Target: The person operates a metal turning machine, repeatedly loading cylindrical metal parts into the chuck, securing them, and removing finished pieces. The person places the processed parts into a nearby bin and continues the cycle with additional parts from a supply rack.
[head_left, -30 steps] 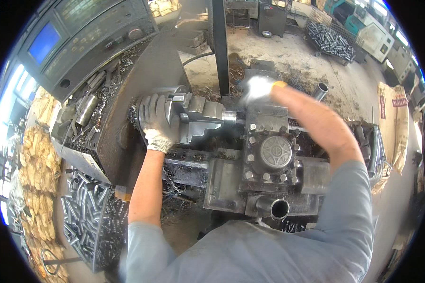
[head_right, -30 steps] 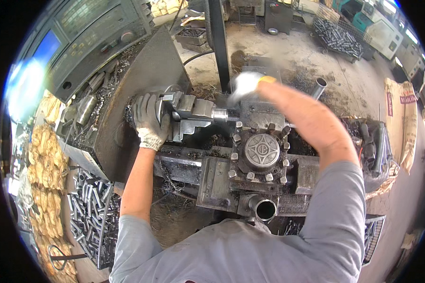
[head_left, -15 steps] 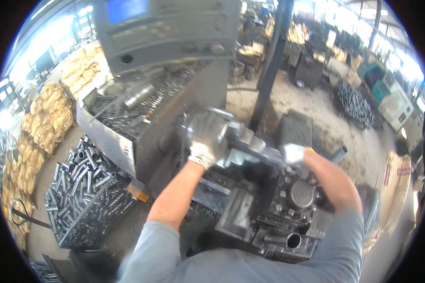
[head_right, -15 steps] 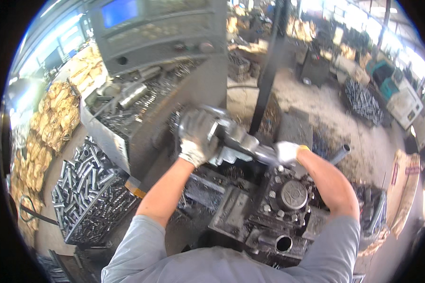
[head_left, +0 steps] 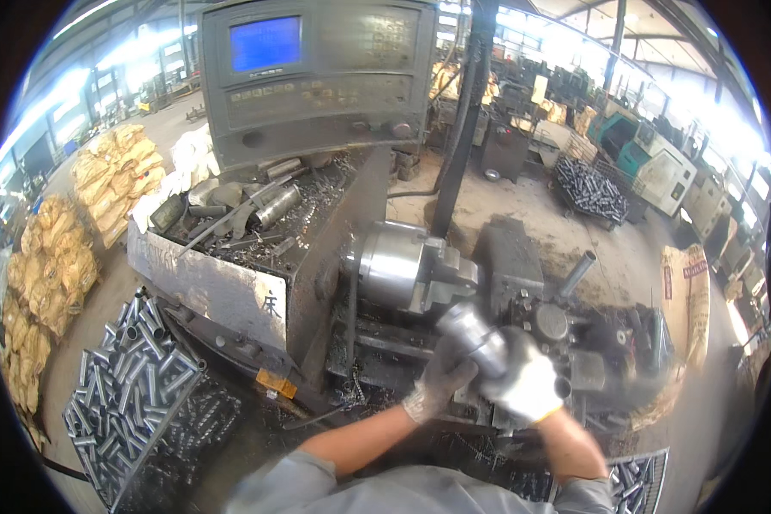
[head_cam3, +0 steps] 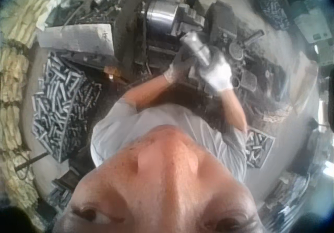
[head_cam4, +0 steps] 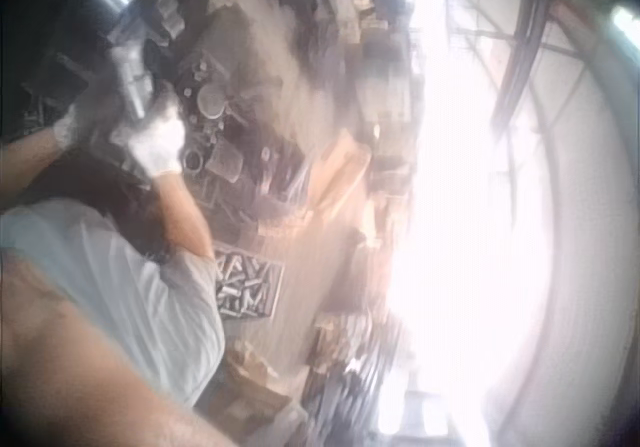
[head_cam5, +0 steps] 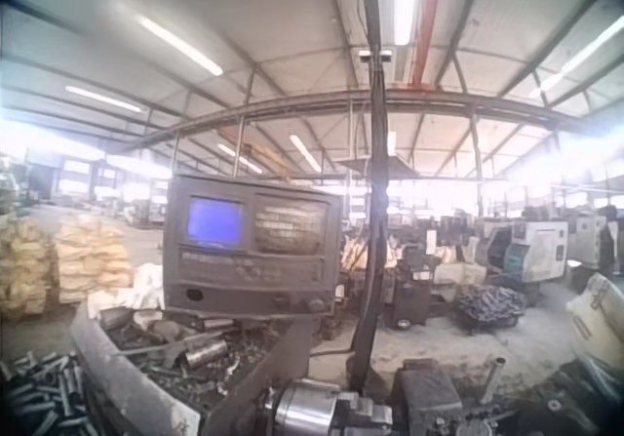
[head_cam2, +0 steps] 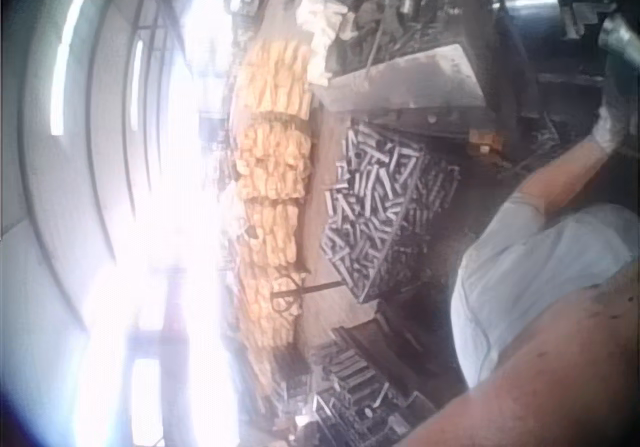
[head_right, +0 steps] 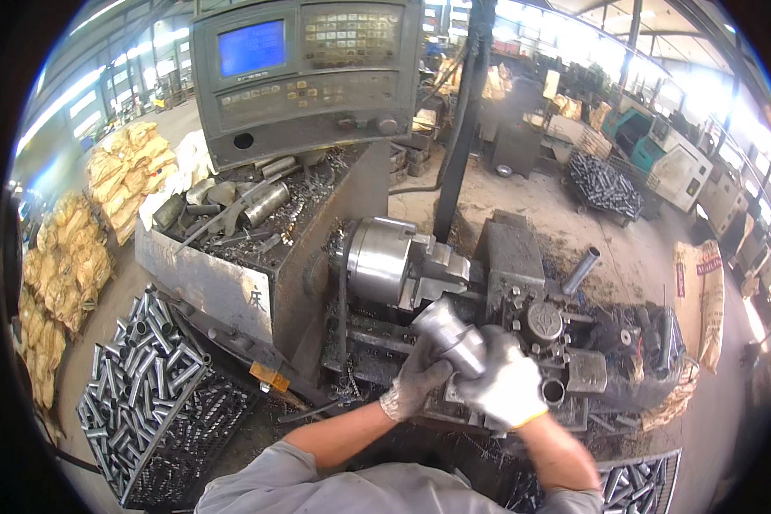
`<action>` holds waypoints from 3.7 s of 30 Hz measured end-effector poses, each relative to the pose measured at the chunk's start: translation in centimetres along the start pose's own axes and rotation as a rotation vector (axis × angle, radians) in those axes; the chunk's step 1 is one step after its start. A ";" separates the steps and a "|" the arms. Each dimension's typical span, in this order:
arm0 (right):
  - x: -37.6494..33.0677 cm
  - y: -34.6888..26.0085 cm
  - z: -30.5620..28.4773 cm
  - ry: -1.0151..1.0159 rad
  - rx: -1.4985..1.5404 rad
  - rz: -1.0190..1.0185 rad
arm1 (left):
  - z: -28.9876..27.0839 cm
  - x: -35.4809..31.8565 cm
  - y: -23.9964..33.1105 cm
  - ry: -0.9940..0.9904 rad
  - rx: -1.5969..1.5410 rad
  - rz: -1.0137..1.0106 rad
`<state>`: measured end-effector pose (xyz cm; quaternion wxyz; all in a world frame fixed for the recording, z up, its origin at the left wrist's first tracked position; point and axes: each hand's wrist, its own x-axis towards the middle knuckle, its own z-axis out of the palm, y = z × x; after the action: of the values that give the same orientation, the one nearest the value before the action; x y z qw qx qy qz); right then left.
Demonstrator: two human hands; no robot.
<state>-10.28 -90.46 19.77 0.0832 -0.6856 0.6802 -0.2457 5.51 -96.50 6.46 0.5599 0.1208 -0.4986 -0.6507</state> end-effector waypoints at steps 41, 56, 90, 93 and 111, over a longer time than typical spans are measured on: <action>-33.6 35.7 -7.3 0.420 0.051 1.125 | -4.6 -5.3 -2.6 0.259 -0.974 -0.896; -7.6 11.3 4.5 0.184 0.006 -0.094 | -0.5 -9.0 -1.6 0.053 -0.241 -0.982; 19.6 9.3 -5.9 -0.013 -0.454 -0.607 | -5.7 5.1 -8.1 0.486 0.811 -0.261; 25.9 11.8 -2.5 -0.265 -0.895 -0.476 | -8.1 -2.3 -4.8 0.407 0.406 -0.313; 31.2 15.4 7.7 -0.931 -0.462 -0.299 | -22.0 -22.6 8.2 1.407 -0.186 -0.160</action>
<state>-22.02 -123.47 13.15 0.1870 -0.8118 0.5026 0.2312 33.99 -87.61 -6.63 0.7074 0.4998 0.0490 -0.4973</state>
